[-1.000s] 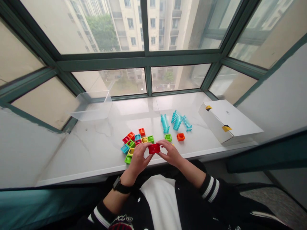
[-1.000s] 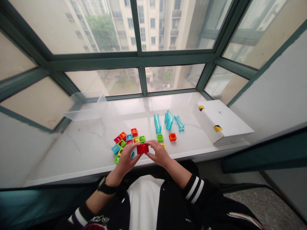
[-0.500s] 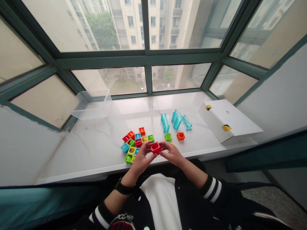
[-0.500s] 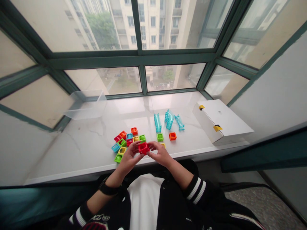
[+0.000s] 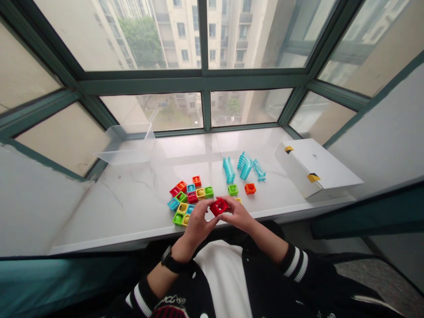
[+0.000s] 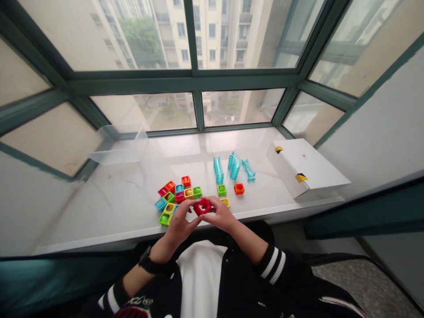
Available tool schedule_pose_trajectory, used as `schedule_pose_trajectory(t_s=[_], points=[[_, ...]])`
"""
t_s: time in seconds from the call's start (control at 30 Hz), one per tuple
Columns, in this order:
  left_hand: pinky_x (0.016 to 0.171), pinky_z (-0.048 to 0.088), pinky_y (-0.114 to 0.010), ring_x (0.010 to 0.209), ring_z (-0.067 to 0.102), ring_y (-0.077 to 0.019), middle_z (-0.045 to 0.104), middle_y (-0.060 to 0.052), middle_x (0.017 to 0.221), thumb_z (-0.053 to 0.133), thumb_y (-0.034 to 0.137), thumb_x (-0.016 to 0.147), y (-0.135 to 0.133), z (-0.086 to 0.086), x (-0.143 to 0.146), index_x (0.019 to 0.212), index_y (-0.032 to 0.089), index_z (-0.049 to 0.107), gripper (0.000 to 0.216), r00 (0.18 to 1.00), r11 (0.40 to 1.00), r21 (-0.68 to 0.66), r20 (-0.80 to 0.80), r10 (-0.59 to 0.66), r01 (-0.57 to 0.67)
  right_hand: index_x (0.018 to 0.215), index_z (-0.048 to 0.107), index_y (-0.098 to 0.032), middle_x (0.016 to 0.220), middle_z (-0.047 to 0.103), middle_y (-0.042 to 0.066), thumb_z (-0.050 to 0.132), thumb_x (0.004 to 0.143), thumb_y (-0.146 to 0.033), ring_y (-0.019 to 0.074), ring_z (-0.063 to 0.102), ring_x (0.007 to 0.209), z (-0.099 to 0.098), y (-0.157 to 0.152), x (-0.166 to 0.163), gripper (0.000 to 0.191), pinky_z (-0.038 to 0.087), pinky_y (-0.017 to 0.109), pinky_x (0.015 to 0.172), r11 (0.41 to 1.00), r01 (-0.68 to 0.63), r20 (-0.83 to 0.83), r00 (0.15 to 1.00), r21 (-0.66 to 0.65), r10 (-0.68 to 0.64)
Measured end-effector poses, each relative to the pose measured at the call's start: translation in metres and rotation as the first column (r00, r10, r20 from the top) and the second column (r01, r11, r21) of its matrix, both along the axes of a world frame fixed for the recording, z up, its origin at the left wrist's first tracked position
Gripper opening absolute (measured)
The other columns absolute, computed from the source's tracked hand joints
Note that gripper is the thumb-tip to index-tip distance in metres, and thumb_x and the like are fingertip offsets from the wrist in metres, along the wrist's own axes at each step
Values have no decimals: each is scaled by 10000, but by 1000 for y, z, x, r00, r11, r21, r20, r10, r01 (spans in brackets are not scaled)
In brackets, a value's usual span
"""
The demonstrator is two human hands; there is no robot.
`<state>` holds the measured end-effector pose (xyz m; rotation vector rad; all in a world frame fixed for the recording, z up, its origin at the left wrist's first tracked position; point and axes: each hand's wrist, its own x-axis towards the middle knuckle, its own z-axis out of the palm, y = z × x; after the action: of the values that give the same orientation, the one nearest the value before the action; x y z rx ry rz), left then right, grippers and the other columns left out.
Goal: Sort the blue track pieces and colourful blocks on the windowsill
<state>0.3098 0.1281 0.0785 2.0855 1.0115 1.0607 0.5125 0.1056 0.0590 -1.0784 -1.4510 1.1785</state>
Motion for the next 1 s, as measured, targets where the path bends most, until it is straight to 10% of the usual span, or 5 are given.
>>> schedule_pose_trajectory(t_s=[0.63, 1.0], points=[[992, 578, -481, 1095, 698, -267, 742, -83, 1147, 578, 168, 940, 8, -3, -4, 1250, 257, 659, 333, 1000, 999, 40, -20, 12, -11, 1375, 632, -255, 1246, 743, 85, 893, 783, -517, 274, 713, 1140, -3, 1, -6, 698, 589, 456, 1015, 976, -88, -354, 935, -200, 12], [1068, 522, -485, 1179, 659, -285, 719, -89, 1230, 569, 302, 1007, 39, -30, -42, 1245, 258, 664, 260, 976, 988, 101, -173, 132, -116, 1423, 559, -225, 1344, 696, 138, 855, 801, -495, 298, 709, 1169, -22, -5, 86, 740, 556, 508, 1085, 890, 452, -25, 891, -59, -454]])
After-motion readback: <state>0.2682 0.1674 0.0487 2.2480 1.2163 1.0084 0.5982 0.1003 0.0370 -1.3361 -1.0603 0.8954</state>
